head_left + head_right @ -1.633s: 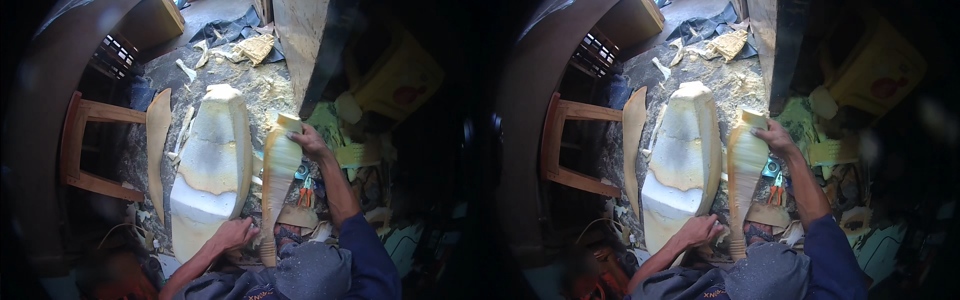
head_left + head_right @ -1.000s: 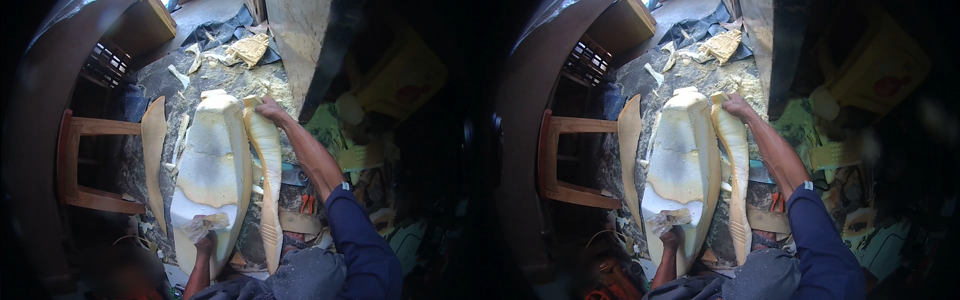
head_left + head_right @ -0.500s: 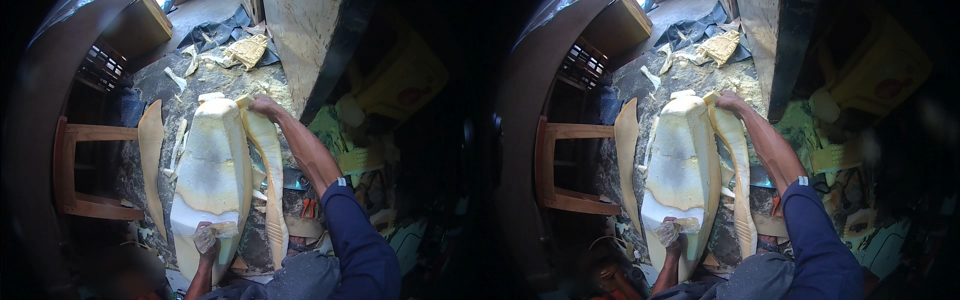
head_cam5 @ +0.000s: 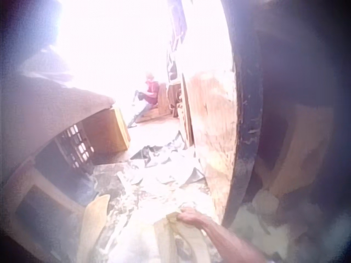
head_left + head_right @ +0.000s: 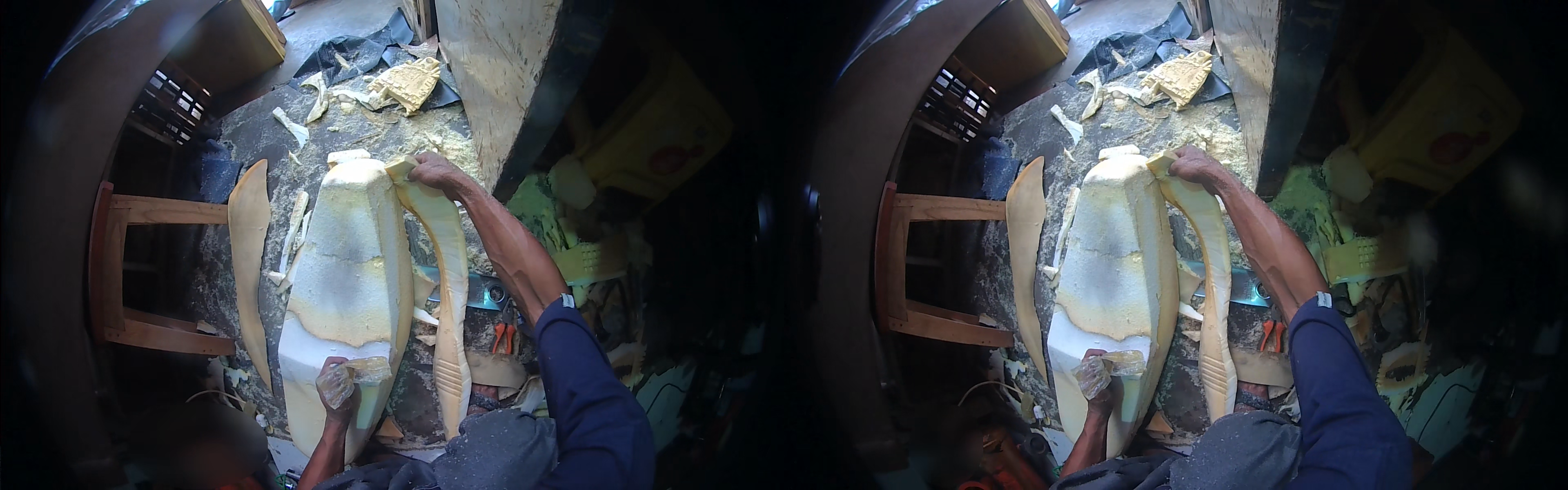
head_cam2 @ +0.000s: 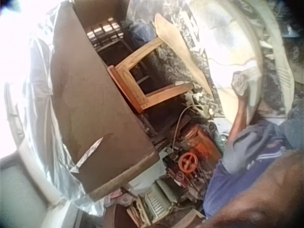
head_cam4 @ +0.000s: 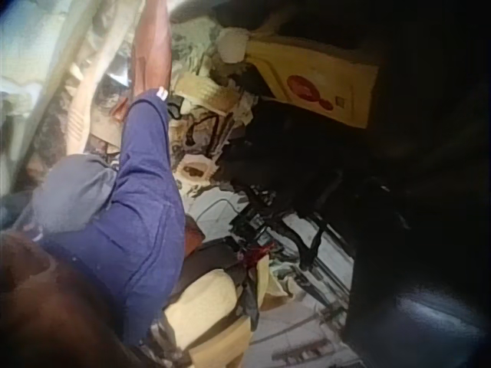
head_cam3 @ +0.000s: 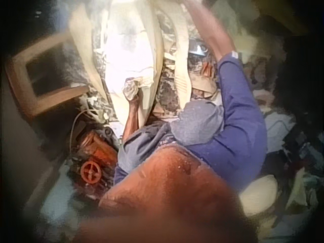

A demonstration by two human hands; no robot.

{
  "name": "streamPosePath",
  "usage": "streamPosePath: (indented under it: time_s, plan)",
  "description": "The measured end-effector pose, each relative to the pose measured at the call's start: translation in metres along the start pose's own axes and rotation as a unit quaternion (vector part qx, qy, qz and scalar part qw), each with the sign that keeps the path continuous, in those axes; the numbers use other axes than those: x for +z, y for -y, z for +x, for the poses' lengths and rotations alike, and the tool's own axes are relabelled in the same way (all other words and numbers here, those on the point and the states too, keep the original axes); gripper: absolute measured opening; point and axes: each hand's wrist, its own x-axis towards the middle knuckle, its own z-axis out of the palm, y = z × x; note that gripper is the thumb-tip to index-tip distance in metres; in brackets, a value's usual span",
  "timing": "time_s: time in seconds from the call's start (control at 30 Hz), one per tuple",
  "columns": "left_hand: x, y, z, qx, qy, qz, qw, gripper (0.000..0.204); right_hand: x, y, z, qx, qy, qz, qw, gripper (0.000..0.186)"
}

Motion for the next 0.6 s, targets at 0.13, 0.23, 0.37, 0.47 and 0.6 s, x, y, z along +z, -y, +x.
streamPosePath:
  time_s: [0.13,0.23,0.37,0.47,0.6]
  plan:
    - [0.000,0.005,-0.002,-0.006,-0.001,0.015,1.000,0.054,0.002,0.004,-0.009,-0.042,0.017,-0.057,0.997,0.033]
    - [-0.001,0.009,-0.003,-0.013,-0.006,0.007,1.000,0.035,0.005,0.005,-0.017,-0.111,0.018,-0.111,0.987,0.036]
    - [0.001,0.008,-0.004,-0.031,-0.012,0.033,0.999,0.012,0.010,0.006,-0.029,-0.142,0.012,-0.157,0.977,0.035]
    - [0.003,0.003,-0.002,-0.027,-0.018,0.012,0.999,0.011,0.013,0.005,-0.039,-0.145,0.015,-0.179,0.973,0.040]
    - [0.004,0.000,-0.002,-0.013,-0.018,0.002,1.000,0.023,0.016,0.004,-0.051,-0.165,0.014,-0.229,0.959,0.046]
